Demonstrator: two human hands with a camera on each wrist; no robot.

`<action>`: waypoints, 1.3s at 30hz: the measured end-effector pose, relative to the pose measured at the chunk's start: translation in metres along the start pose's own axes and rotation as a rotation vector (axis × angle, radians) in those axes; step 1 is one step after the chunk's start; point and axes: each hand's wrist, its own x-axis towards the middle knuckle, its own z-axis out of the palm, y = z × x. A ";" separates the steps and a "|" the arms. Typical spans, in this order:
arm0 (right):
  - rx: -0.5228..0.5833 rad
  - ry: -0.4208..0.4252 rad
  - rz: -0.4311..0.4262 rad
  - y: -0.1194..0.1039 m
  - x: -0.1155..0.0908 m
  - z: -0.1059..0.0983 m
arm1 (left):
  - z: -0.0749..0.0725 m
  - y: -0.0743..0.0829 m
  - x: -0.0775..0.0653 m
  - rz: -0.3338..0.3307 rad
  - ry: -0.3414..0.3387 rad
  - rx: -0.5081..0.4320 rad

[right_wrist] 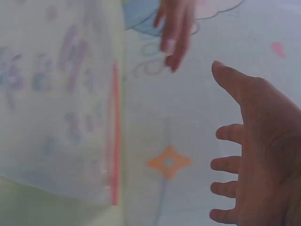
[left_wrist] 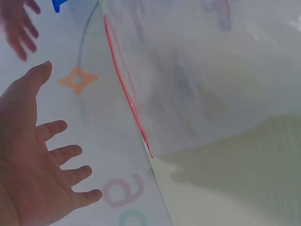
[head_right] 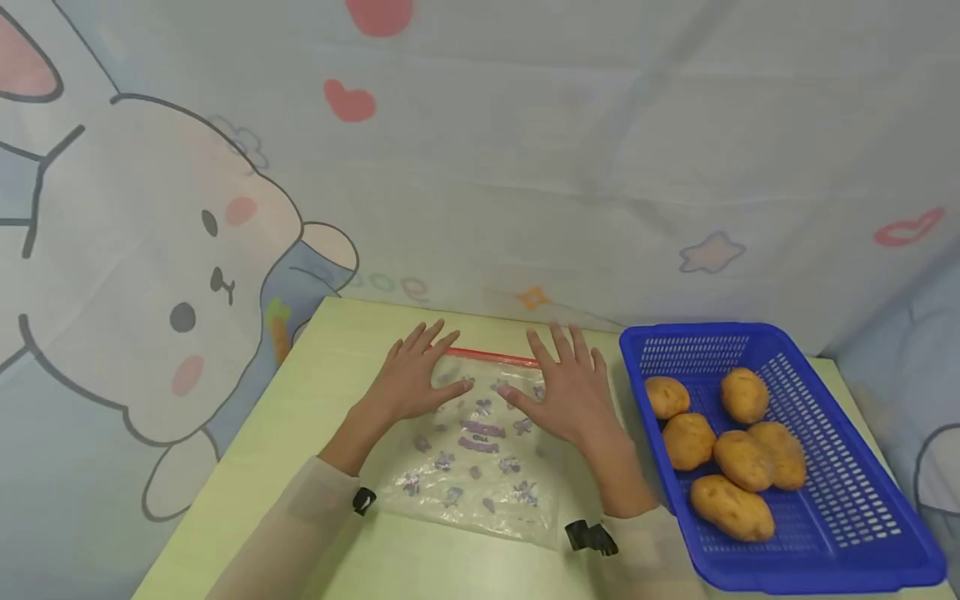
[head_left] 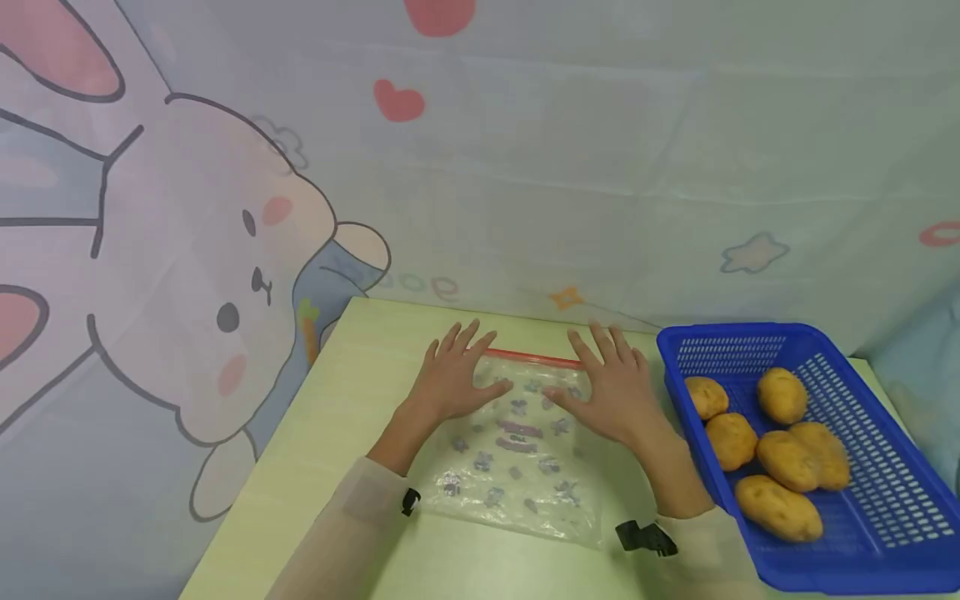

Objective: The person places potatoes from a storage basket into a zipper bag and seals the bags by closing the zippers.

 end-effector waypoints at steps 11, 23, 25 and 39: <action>-0.056 0.027 -0.119 0.027 -0.052 -0.097 | -0.006 0.018 -0.004 0.049 -0.016 -0.021; 0.075 0.073 0.005 0.141 -0.107 -0.147 | 0.006 0.029 0.022 0.102 0.023 -0.173; 0.056 0.065 0.023 0.157 -0.113 -0.146 | 0.012 0.028 0.032 0.089 0.018 -0.192; 0.029 0.017 0.241 0.251 -0.129 -0.124 | 0.047 0.029 0.075 0.016 -0.020 -0.273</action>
